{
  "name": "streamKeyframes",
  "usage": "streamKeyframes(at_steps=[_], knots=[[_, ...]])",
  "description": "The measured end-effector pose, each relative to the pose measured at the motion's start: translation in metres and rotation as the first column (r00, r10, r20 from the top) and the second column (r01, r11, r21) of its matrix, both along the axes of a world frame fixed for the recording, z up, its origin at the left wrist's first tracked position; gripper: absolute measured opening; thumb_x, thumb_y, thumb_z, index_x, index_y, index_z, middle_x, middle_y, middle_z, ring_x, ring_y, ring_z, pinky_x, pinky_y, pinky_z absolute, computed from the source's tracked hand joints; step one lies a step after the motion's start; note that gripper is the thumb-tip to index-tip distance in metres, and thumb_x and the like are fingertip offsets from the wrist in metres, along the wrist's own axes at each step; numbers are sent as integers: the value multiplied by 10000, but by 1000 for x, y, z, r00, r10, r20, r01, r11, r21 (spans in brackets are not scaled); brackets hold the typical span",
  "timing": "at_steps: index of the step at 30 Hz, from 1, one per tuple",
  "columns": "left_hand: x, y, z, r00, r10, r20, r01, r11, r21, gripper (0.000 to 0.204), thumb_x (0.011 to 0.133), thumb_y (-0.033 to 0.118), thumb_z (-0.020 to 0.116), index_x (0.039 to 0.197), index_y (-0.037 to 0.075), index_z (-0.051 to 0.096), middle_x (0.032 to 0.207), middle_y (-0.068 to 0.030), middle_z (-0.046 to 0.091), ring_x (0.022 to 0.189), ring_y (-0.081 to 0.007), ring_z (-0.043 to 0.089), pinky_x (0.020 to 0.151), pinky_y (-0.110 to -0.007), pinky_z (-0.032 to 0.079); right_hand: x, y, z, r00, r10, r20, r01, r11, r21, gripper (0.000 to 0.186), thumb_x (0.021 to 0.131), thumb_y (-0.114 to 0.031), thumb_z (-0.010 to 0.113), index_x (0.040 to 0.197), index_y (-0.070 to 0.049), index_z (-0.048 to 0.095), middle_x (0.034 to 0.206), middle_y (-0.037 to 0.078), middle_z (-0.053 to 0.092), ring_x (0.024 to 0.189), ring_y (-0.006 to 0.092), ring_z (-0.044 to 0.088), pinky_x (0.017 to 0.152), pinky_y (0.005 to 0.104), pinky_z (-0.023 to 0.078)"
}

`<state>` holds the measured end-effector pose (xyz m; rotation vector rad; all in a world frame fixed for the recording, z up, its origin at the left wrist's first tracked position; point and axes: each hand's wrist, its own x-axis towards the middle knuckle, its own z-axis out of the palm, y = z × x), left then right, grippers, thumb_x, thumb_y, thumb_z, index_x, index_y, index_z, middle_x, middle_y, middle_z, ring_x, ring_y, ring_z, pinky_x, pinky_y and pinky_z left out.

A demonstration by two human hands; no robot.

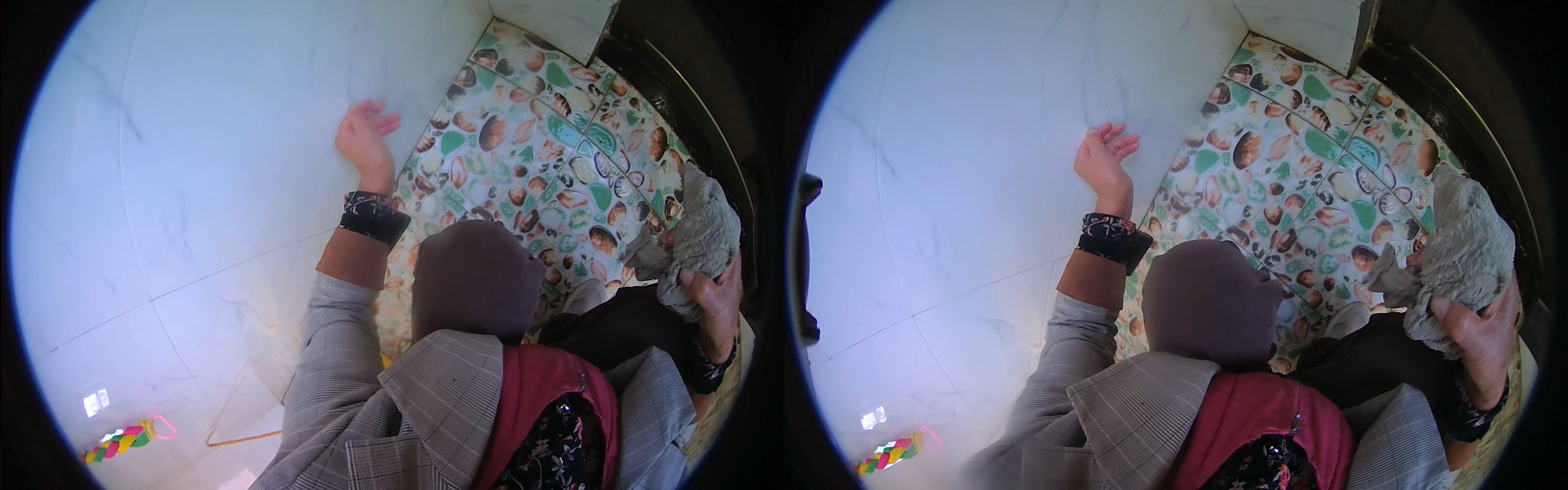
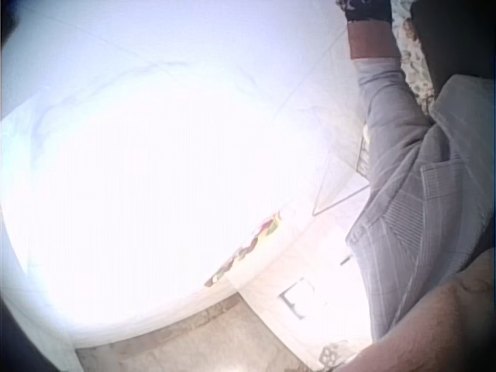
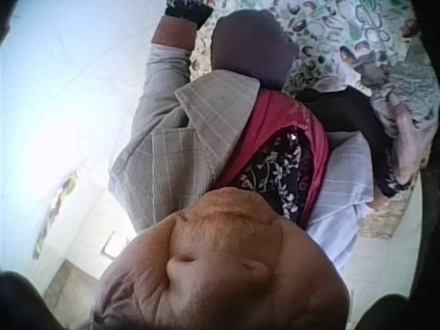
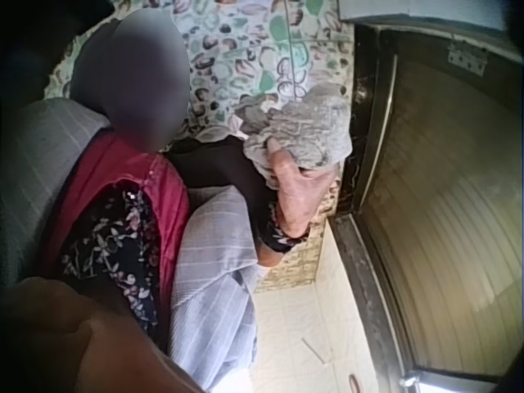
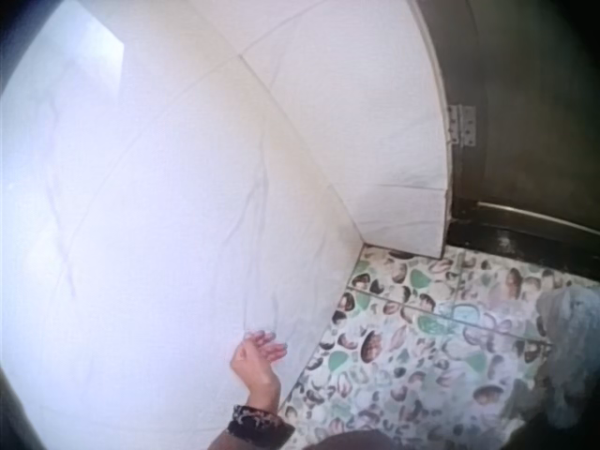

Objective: The person wipes the tiled floor with a cloth, repeatedly dipping it into a blue bucket of water and wringing it out. They clean around a washing machine and near a doorway, moving the cloth across the patterned tiles.

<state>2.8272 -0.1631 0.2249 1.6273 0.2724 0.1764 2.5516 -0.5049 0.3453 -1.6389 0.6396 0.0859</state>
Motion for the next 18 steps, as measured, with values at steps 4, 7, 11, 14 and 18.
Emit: streamKeyframes(at_steps=[4,7,11,14,18], knots=[[-1,4,-1,999,25,22,-25,999,-27,386,937,252,395,959,-120,494,843,-222,604,578,-283,623,505,-323,539,3,-1,-1,999,42,24,-41,997,-62,759,611,-207,685,1268,35,394,1059,128,595,946,224,589,853,345,464],[-1,8,0,999,17,48,-16,999,-33,377,938,248,402,958,-113,509,829,-211,613,570,-268,624,498,-319,532,7,-1,-2,994,110,15,-109,991,-83,781,645,-283,663,1291,33,358,1037,126,588,955,224,576,860,351,454],[-3,7,-2,1000,-1,30,2,1000,-18,312,913,185,392,921,-108,500,824,-213,603,592,-287,627,510,-329,536,7,1,2,994,104,-34,-105,994,-33,775,654,-281,655,1294,33,351,1032,128,589,957,226,573,868,351,448],[-3,4,-2,989,74,-127,-80,996,-43,300,913,182,397,895,-95,510,807,-201,605,593,-286,627,505,-328,530,4,2,5,1000,24,-17,-25,999,-21,724,623,-205,658,1257,41,407,1033,135,615,947,236,601,860,363,466],[0,6,3,995,-1,96,-1,1000,20,303,909,169,396,905,-114,506,799,-212,602,592,-286,627,506,-323,532,2,3,5,999,28,22,-28,999,-21,721,612,-184,659,1251,42,413,1036,139,614,951,238,599,869,357,458]])
